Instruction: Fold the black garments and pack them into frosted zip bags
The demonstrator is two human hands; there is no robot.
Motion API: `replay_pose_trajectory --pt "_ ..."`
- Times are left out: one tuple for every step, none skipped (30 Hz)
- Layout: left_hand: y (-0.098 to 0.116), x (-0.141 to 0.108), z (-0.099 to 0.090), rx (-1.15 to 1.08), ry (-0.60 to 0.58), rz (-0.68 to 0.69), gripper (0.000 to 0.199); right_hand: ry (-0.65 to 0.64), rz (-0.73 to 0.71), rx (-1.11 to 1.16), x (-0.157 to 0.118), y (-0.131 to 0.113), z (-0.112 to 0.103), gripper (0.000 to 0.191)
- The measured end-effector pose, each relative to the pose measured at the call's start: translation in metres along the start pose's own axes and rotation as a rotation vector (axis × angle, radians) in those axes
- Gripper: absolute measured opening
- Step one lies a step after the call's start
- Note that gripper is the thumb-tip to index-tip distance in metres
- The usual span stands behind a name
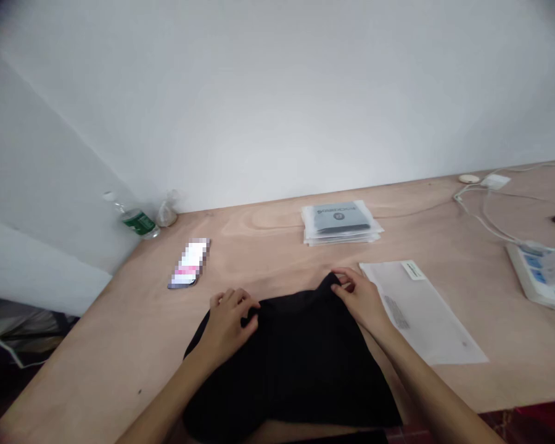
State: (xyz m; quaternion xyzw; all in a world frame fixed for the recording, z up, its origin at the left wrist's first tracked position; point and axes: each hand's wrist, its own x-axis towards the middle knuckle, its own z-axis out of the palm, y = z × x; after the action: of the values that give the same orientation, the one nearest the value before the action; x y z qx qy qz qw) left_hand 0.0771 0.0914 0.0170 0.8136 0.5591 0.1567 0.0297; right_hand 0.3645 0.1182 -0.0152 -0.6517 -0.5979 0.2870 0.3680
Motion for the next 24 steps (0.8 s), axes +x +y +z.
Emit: replay_pose_trajectory --pt "-0.001 0.003 0.0 0.019 0.055 -0.06 0.018 0.036 0.006 -0.012 0.003 0.001 0.001 0.036" --pt "-0.002 0.006 0.0 0.037 0.112 -0.121 0.021 0.076 0.012 -0.025 0.005 0.002 0.002 0.039" --pt "-0.003 0.008 0.0 0.052 0.161 -0.168 0.026 0.118 0.018 -0.036 0.005 0.001 0.002 0.043" --pt "-0.003 0.009 -0.001 0.059 0.192 -0.191 0.03 0.155 0.014 -0.053 0.004 0.0 0.004 0.047" --pt "-0.002 0.009 0.0 0.058 0.202 -0.185 0.032 0.179 -0.013 -0.083 0.0 -0.003 0.005 0.049" --pt "0.0 0.008 0.001 0.05 0.192 -0.154 0.032 0.181 -0.062 -0.13 -0.005 -0.006 0.007 0.049" --pt "0.002 0.006 0.003 0.039 0.167 -0.106 0.031 0.162 -0.124 -0.191 -0.011 -0.01 0.01 0.047" --pt "0.006 0.003 0.007 0.027 0.135 -0.051 0.031 0.121 -0.191 -0.262 -0.018 -0.015 0.015 0.045" --pt "0.009 0.001 0.012 0.015 0.104 0.001 0.032 0.067 -0.253 -0.339 -0.024 -0.018 0.02 0.045" --pt "0.012 -0.002 0.017 0.01 0.074 0.044 0.034 0.008 -0.299 -0.413 -0.029 -0.021 0.026 0.046" --pt "0.014 -0.004 0.023 0.014 0.046 0.075 0.038 -0.042 -0.322 -0.478 -0.033 -0.023 0.032 0.049" --pt "0.015 -0.005 0.03 0.027 0.019 0.094 0.044 -0.077 -0.331 -0.539 -0.035 -0.023 0.039 0.053" --pt "0.015 -0.005 0.036 0.049 -0.01 0.098 0.051 -0.099 -0.333 -0.597 -0.035 -0.021 0.045 0.057" --pt "0.014 -0.005 0.041 0.075 -0.038 0.092 0.058 -0.108 -0.33 -0.652 -0.034 -0.018 0.05 0.061" --pt "0.012 -0.004 0.046 0.1 -0.062 0.08 0.064 -0.106 -0.321 -0.698 -0.031 -0.014 0.055 0.064" --pt "0.009 -0.002 0.05 0.12 -0.081 0.067 0.069 -0.098 -0.309 -0.736 -0.029 -0.009 0.058 0.066" --pt "0.007 -0.001 0.052 0.13 -0.091 0.055 0.071 -0.092 -0.3 -0.763 -0.026 -0.004 0.06 0.067" --pt "0.004 0.001 0.054 0.135 -0.097 0.049 0.073 -0.09 -0.294 -0.783 -0.023 -0.001 0.061 0.068" --pt "0.002 0.002 0.054 0.137 -0.1 0.047 0.074 -0.088 -0.29 -0.797 -0.022 0.001 0.061 0.068" --pt "0.001 0.002 0.053 0.137 -0.101 0.047 0.074 -0.087 -0.286 -0.805 -0.021 0.0 0.061 0.069" --pt "0.002 0.001 0.051 0.138 -0.103 0.045 0.074 -0.085 -0.283 -0.809 -0.023 -0.002 0.059 0.069" --pt "0.003 -0.001 0.048 0.142 -0.105 0.043 0.073 -0.082 -0.283 -0.809 -0.026 -0.006 0.058 0.07" --pt "0.006 -0.004 0.044 0.147 -0.104 0.042 0.072 -0.08 -0.287 -0.806 -0.031 -0.012 0.056 0.071" --pt "0.009 -0.008 0.039 0.155 -0.104 0.042 0.071 -0.083 -0.297 -0.802 -0.038 -0.018 0.054 0.071"
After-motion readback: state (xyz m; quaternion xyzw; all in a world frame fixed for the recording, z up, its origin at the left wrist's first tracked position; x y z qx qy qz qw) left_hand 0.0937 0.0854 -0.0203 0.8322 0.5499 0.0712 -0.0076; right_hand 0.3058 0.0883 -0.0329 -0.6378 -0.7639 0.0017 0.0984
